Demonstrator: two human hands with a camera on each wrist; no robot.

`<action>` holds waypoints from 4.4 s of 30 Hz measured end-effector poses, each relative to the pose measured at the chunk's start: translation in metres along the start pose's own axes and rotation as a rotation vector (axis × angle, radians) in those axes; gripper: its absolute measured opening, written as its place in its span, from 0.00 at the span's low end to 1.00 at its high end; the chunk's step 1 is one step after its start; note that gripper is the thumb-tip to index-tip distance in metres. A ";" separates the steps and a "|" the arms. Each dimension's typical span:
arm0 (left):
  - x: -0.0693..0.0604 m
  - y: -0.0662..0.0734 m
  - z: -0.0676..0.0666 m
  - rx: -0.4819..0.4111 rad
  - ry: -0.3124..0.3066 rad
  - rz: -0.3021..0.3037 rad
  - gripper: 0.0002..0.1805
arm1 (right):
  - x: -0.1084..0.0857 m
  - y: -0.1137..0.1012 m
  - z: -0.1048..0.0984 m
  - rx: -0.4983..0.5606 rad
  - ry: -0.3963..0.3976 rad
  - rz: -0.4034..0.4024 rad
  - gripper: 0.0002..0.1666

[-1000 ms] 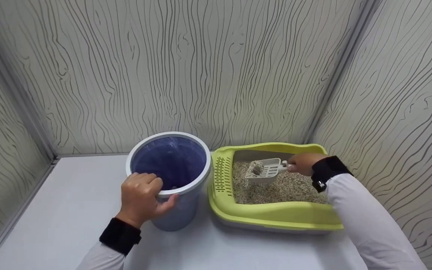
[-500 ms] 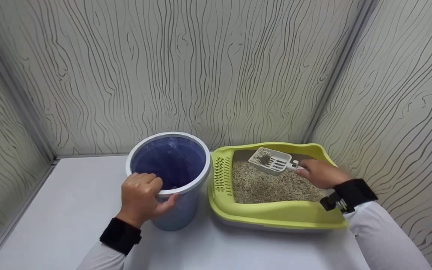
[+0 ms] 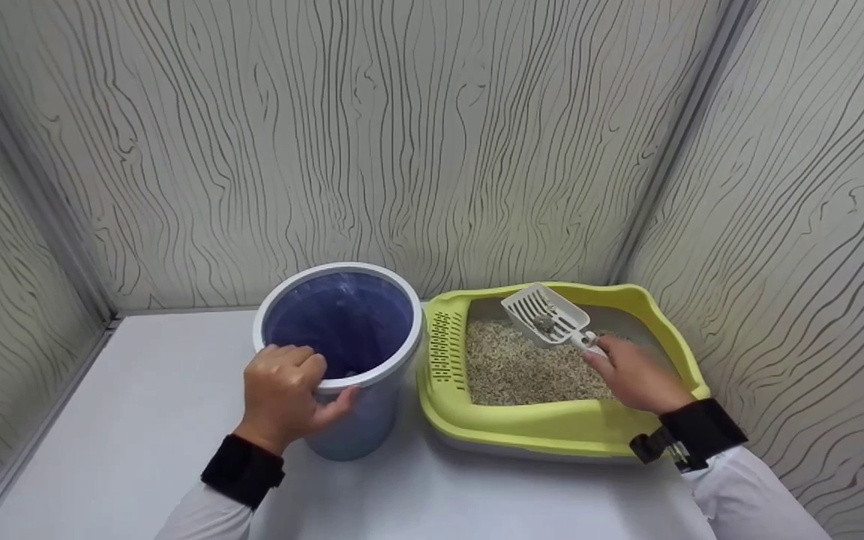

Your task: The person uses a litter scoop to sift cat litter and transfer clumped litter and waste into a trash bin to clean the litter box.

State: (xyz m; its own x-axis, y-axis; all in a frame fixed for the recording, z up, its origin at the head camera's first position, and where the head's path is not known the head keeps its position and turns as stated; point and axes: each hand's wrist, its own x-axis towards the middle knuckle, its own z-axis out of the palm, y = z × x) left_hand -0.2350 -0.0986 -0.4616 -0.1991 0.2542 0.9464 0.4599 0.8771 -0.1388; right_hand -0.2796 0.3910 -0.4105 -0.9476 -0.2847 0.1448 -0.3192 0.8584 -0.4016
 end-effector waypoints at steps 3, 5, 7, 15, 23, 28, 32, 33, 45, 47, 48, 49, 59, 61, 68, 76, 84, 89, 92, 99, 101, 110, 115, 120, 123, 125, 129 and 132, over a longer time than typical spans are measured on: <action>0.000 0.000 0.000 0.000 0.000 -0.002 0.31 | 0.000 0.001 0.005 0.012 0.013 0.012 0.11; 0.000 0.000 0.000 0.000 0.001 -0.003 0.31 | 0.000 0.002 0.010 0.026 0.017 0.019 0.10; 0.000 0.000 0.000 0.000 0.001 -0.005 0.31 | -0.001 0.003 0.014 0.038 0.015 0.024 0.10; 0.000 0.001 0.000 0.006 0.004 -0.004 0.30 | -0.003 0.004 0.021 0.008 -0.013 0.046 0.11; 0.000 0.001 0.000 -0.001 0.002 -0.002 0.31 | 0.000 0.005 0.026 -0.023 -0.034 0.051 0.11; -0.001 0.000 0.001 0.000 0.010 0.002 0.32 | -0.001 0.004 0.030 -0.065 -0.022 0.027 0.12; -0.001 0.000 0.001 -0.002 0.012 0.001 0.32 | -0.002 0.002 0.031 -0.107 -0.018 0.010 0.13; -0.001 0.000 0.001 -0.002 0.012 0.001 0.32 | -0.002 0.002 0.031 -0.113 -0.021 0.010 0.12; -0.001 0.001 0.001 0.002 0.018 -0.010 0.31 | 0.005 0.010 0.023 -0.032 -0.179 0.018 0.18; -0.001 0.001 0.000 0.002 0.015 -0.012 0.31 | 0.007 0.012 0.021 0.030 -0.219 0.045 0.19; -0.001 0.001 0.000 0.002 0.014 -0.012 0.31 | 0.007 0.013 0.021 0.061 -0.233 0.059 0.19; -0.001 0.001 0.000 0.003 0.013 -0.012 0.31 | 0.008 0.014 0.020 0.082 -0.242 0.066 0.19; 0.000 0.000 0.001 0.003 0.015 -0.005 0.31 | 0.008 0.014 0.020 0.099 -0.226 0.053 0.19; 0.000 0.000 0.001 0.002 0.019 -0.004 0.31 | 0.007 0.013 0.020 0.091 -0.214 0.055 0.19; 0.000 0.000 0.001 0.002 0.014 -0.006 0.31 | 0.006 0.012 0.022 0.046 -0.184 0.052 0.20; -0.002 0.001 0.002 0.009 0.009 -0.005 0.31 | 0.003 0.010 0.022 0.095 -0.171 0.064 0.15; -0.002 0.000 0.002 0.007 0.013 -0.005 0.31 | 0.009 -0.001 0.009 0.066 -0.131 0.034 0.16; -0.001 0.001 0.003 0.004 0.010 -0.004 0.31 | 0.015 -0.022 -0.008 0.068 -0.096 -0.007 0.16; 0.000 0.001 0.002 0.003 0.003 -0.005 0.31 | 0.020 -0.040 -0.019 0.077 -0.080 -0.014 0.15; 0.001 0.001 0.002 0.001 0.009 -0.007 0.31 | 0.037 -0.091 -0.047 0.166 -0.123 -0.030 0.18; 0.001 0.001 0.001 0.002 0.012 -0.004 0.31 | 0.042 -0.107 -0.052 0.171 -0.141 -0.042 0.21; 0.000 0.001 0.002 0.002 0.016 -0.004 0.31 | 0.060 -0.174 -0.043 0.147 -0.159 -0.046 0.17; -0.001 0.002 0.002 0.007 0.007 -0.008 0.31 | 0.067 -0.201 -0.022 0.058 -0.074 -0.133 0.14; -0.001 0.002 0.001 0.004 -0.004 -0.019 0.31 | 0.070 -0.214 0.002 -0.162 0.213 -0.363 0.10; 0.000 0.002 0.001 0.001 -0.007 -0.018 0.31 | 0.070 -0.214 0.015 -0.322 0.418 -0.514 0.09; 0.000 0.003 0.001 0.001 -0.009 -0.015 0.31 | 0.070 -0.213 0.022 -0.401 0.520 -0.590 0.08; 0.000 0.002 0.001 0.004 -0.011 -0.015 0.31 | 0.069 -0.210 0.027 -0.467 0.632 -0.672 0.06; 0.000 0.001 0.001 0.006 -0.005 -0.015 0.30 | 0.068 -0.210 0.026 -0.462 0.650 -0.691 0.05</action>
State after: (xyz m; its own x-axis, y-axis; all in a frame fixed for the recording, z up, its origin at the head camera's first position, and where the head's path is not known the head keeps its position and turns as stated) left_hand -0.2352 -0.0971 -0.4623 -0.2103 0.2430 0.9470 0.4516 0.8832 -0.1264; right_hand -0.2776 0.1805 -0.3402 -0.3299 -0.6076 0.7225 -0.6235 0.7149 0.3165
